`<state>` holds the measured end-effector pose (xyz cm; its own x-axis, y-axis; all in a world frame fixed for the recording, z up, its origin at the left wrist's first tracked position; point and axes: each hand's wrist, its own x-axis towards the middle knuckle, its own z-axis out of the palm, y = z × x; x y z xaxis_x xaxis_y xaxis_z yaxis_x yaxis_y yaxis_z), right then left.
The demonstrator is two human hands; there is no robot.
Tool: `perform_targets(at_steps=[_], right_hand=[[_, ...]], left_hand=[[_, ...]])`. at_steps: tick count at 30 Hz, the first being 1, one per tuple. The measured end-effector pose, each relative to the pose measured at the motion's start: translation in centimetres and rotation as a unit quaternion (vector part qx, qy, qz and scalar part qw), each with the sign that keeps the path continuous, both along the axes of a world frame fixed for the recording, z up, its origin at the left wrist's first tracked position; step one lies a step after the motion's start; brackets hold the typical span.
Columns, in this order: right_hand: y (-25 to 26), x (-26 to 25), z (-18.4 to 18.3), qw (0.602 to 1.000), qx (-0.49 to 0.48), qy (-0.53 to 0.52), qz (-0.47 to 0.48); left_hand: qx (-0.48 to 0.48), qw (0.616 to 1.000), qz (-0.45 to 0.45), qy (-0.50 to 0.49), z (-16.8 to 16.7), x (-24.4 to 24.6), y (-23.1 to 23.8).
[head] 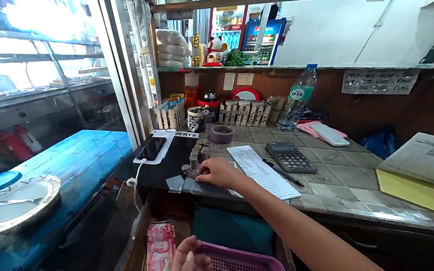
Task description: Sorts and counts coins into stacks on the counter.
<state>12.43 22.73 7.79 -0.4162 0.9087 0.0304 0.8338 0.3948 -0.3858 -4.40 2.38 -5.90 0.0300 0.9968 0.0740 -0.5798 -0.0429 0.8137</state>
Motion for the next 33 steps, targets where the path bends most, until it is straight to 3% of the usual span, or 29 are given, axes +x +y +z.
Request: perform_targets(at_steps=[2,5,7,10,13,18,23,30,33], right_hand=[[-0.2,0.7,0.5,1.000,-0.022,0.001,0.003],[0.0,1.3,0.2,1.000,-0.020,0.008,0.008],[0.1,1.4,-0.2,1.000,-0.014,0.019,0.000],[0.1,1.4,-0.4,0.999,-0.016,0.031,-0.017],[0.1,1.5,-0.7,0.999,-0.014,0.045,-0.015],[0.2,1.7,-1.4,0.997,-0.003,0.073,-0.007],[-0.3,1.9,-2.1,0.995,0.033,0.096,-0.001],[-0.8,1.9,-2.5,0.991,0.079,0.108,0.005],[-0.7,1.9,-2.9,0.989,0.092,0.113,0.006]], left_hand=[[0.130,0.961,0.082,0.232,2.4,-1.2,2.4],[0.244,0.787,0.184,0.536,7.4,-4.4,9.2],[0.226,0.723,0.139,0.637,10.5,-5.6,13.6],[0.136,0.670,0.040,0.729,13.8,-5.7,18.2],[0.086,0.624,-0.044,0.776,14.7,-6.0,21.4],[0.068,0.589,-0.037,0.804,14.1,-6.8,23.7],[0.111,0.543,0.004,0.832,13.1,-7.5,24.2],[0.204,0.528,0.025,0.824,12.1,-7.1,23.0],[0.206,0.559,0.023,0.803,12.0,-6.7,22.5]])
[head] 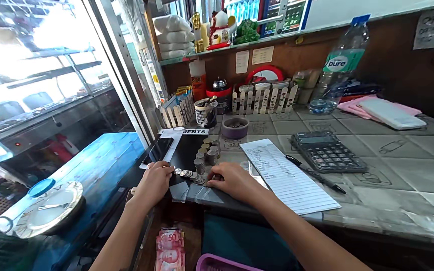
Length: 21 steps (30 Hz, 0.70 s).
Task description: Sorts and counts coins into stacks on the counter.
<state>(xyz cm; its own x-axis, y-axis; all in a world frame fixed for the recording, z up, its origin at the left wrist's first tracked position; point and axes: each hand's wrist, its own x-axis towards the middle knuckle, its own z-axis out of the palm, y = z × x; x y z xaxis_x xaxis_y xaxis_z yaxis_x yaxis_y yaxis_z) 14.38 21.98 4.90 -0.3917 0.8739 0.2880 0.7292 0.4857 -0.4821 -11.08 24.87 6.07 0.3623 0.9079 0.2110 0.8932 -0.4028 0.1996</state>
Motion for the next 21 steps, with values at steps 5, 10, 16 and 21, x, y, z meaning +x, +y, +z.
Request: perform_targets(at_steps=[5,10,16,21], right_hand=[[-0.1,-0.4,0.0,1.000,-0.004,-0.001,-0.019],[-0.1,-0.6,-0.2,1.000,0.002,-0.007,-0.028],[-0.2,-0.6,-0.5,0.999,0.026,0.006,-0.022],[-0.4,-0.6,-0.5,0.999,0.029,0.009,-0.030]], left_hand=[[-0.029,0.998,-0.001,-0.062,0.3,1.5,-1.3],[-0.046,0.996,-0.004,-0.077,0.5,2.1,-1.5],[-0.101,0.991,-0.050,-0.071,1.8,1.4,-1.1],[-0.164,0.982,-0.083,-0.038,2.7,1.1,0.7]])
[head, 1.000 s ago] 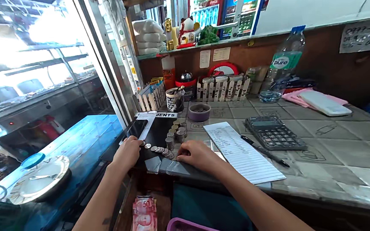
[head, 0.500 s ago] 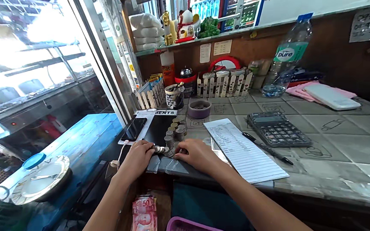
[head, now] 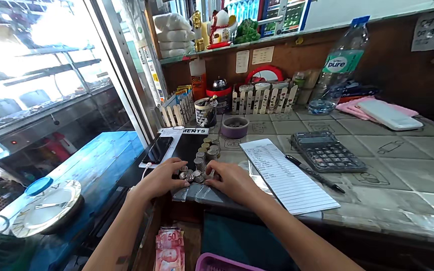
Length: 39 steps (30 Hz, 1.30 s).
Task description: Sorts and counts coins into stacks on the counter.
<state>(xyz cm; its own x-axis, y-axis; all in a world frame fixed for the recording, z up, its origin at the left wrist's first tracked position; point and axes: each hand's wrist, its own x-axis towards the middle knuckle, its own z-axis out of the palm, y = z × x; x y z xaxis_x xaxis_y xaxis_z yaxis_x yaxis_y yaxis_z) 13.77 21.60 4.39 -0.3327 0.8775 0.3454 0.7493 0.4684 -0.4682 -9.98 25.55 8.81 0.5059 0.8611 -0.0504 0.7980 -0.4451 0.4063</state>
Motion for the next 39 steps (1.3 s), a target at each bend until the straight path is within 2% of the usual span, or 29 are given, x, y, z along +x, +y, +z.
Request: perform_targets(at_steps=[3,7,13,17,28,34,39], right_hand=[[-0.1,0.0,0.1,1.000,0.008,0.004,0.004],[0.0,0.1,-0.2,0.999,0.029,-0.011,0.018],[0.2,0.1,-0.6,0.999,0.037,-0.018,0.030],[0.2,0.1,-0.6,0.998,0.044,-0.019,0.029],[0.1,-0.2,-0.7,0.997,0.062,-0.020,0.030],[0.2,-0.2,-0.8,0.997,0.074,-0.018,0.029],[0.3,-0.4,-0.5,0.999,0.041,-0.021,0.019]], left_hand=[[-0.030,0.999,-0.029,0.005,0.4,-0.2,1.6],[-0.016,0.997,-0.072,-0.003,0.1,-0.6,3.0],[-0.003,0.998,-0.060,-0.025,0.3,-0.1,2.3],[0.013,0.998,-0.067,-0.003,0.5,0.5,1.8],[0.112,0.992,-0.023,-0.060,-0.3,1.4,-1.5],[0.083,0.992,-0.023,-0.090,-0.2,1.3,-1.5],[0.067,0.992,-0.038,-0.102,-0.3,1.2,-1.2]])
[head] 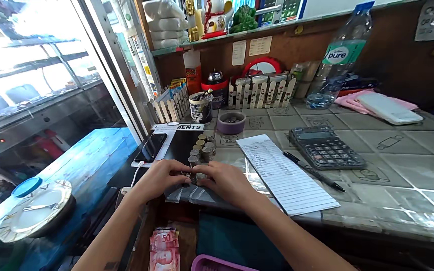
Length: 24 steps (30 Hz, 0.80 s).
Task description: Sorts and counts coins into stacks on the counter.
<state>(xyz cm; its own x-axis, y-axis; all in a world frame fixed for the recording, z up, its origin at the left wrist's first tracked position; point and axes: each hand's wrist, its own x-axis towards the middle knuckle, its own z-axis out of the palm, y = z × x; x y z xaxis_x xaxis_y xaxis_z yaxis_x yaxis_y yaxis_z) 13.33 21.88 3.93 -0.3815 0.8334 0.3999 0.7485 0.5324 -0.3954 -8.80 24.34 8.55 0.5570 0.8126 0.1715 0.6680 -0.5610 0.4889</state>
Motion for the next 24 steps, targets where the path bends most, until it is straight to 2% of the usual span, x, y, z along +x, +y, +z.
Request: perform_targets(at_steps=[12,17,24], right_hand=[[-0.4,0.2,-0.1,0.996,-0.004,0.079,0.040],[-0.8,0.5,0.1,0.995,-0.008,0.089,0.042],[-0.9,0.7,-0.4,0.993,-0.030,0.106,0.037]], left_hand=[[0.040,0.997,-0.032,0.055,0.5,1.4,-0.8],[0.007,0.996,0.004,0.093,1.5,2.7,-1.6],[-0.015,0.993,0.054,0.100,1.3,4.8,-3.0]])
